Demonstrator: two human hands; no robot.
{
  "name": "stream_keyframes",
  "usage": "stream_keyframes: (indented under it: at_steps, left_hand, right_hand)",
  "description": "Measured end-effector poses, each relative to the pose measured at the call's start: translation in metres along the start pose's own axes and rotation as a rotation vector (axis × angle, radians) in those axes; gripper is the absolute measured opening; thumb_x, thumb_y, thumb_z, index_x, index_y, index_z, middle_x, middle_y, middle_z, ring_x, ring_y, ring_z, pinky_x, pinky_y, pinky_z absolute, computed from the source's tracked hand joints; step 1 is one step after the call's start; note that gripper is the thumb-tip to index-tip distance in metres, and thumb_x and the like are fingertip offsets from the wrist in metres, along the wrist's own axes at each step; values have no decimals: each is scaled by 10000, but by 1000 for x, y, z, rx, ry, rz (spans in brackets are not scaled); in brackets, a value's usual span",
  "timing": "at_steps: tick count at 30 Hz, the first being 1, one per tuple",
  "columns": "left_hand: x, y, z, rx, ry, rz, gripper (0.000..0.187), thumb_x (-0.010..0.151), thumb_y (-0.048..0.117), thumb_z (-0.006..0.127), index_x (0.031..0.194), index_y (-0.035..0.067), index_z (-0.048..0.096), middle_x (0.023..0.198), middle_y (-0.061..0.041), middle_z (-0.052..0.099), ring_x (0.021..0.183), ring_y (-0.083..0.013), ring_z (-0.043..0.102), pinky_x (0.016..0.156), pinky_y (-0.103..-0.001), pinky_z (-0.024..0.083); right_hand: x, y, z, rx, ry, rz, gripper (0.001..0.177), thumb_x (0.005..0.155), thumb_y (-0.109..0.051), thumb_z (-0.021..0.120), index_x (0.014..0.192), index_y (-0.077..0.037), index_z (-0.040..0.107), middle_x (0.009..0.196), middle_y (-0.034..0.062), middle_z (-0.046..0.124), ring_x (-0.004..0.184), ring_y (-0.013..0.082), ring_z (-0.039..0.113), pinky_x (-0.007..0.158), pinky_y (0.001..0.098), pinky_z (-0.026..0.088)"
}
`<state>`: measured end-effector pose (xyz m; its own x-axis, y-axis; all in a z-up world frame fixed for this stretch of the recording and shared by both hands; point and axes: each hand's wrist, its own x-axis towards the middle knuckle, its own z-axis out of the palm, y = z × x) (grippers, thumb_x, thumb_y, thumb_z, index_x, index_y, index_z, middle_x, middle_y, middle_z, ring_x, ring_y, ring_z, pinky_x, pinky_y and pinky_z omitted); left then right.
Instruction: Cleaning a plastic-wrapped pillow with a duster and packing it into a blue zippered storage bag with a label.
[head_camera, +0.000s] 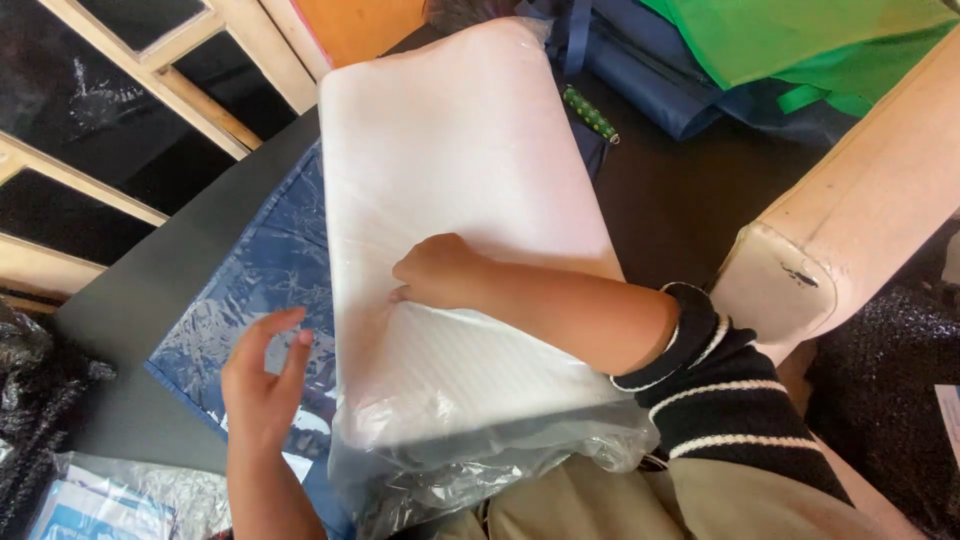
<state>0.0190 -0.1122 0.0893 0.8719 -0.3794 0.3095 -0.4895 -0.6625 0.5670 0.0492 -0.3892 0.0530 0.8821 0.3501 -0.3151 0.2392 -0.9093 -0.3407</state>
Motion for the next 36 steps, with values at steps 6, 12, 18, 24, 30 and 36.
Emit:
stream_keyframes:
  at_steps: [6, 12, 18, 24, 30, 36]
  left_hand:
    - [22, -134, 105, 5, -209, -26, 461, 1038, 158, 447, 1483, 51, 506, 1590, -203, 416, 1484, -381, 357, 1187, -533, 313]
    - [2, -60, 83, 138, -184, 7, 451, 1060, 83, 521, 1496, -30, 517, 1543, -225, 480, 1511, -418, 297, 1270, -562, 135]
    - [15, -123, 104, 265, -358, -96, 775, 840, 397, 612, 1568, 203, 430, 1630, -149, 375, 1556, -415, 226, 1195, -668, 148]
    - [9, -190, 114, 338, -409, 8, 847, 765, 382, 606, 1561, 147, 440, 1641, -125, 376, 1575, -429, 210, 1154, -722, 214]
    - [13, -201, 131, 408, -401, -177, 749, 880, 417, 550, 1583, 182, 444, 1648, -115, 385, 1585, -359, 199, 1246, -651, 137]
    - [32, -167, 122, 446, -593, -367, 970, 758, 546, 652, 1617, 277, 290, 1700, -44, 222, 1610, -312, 55, 1263, -624, 70]
  right_hand:
    - [1, 1, 19, -6, 60, -50, 441, 1100, -456, 335, 994, -129, 613, 894, 37, 668, 840, 273, 635, 699, 414, 463]
    - [-18, -3, 13, 22, 284, -148, 576, 982, -605, 505, 890, -65, 681, 701, 93, 639, 699, 256, 671, 656, 417, 557]
    - [-13, -14, -2, -7, 24, 10, 645, 937, -726, 392, 1019, -133, 632, 937, 32, 715, 825, 270, 682, 689, 410, 516]
    - [-9, -13, -1, 55, 35, -5, 645, 887, -708, 417, 1073, -148, 678, 947, -14, 727, 851, 226, 696, 716, 371, 532]
    - [-2, -10, 3, 29, 75, -43, 643, 869, -716, 429, 1043, -158, 698, 940, -23, 752, 835, 229, 710, 716, 382, 548]
    - [-8, -10, -5, 23, 35, -42, 631, 896, -710, 410, 997, -147, 676, 872, -28, 715, 766, 205, 670, 662, 362, 517]
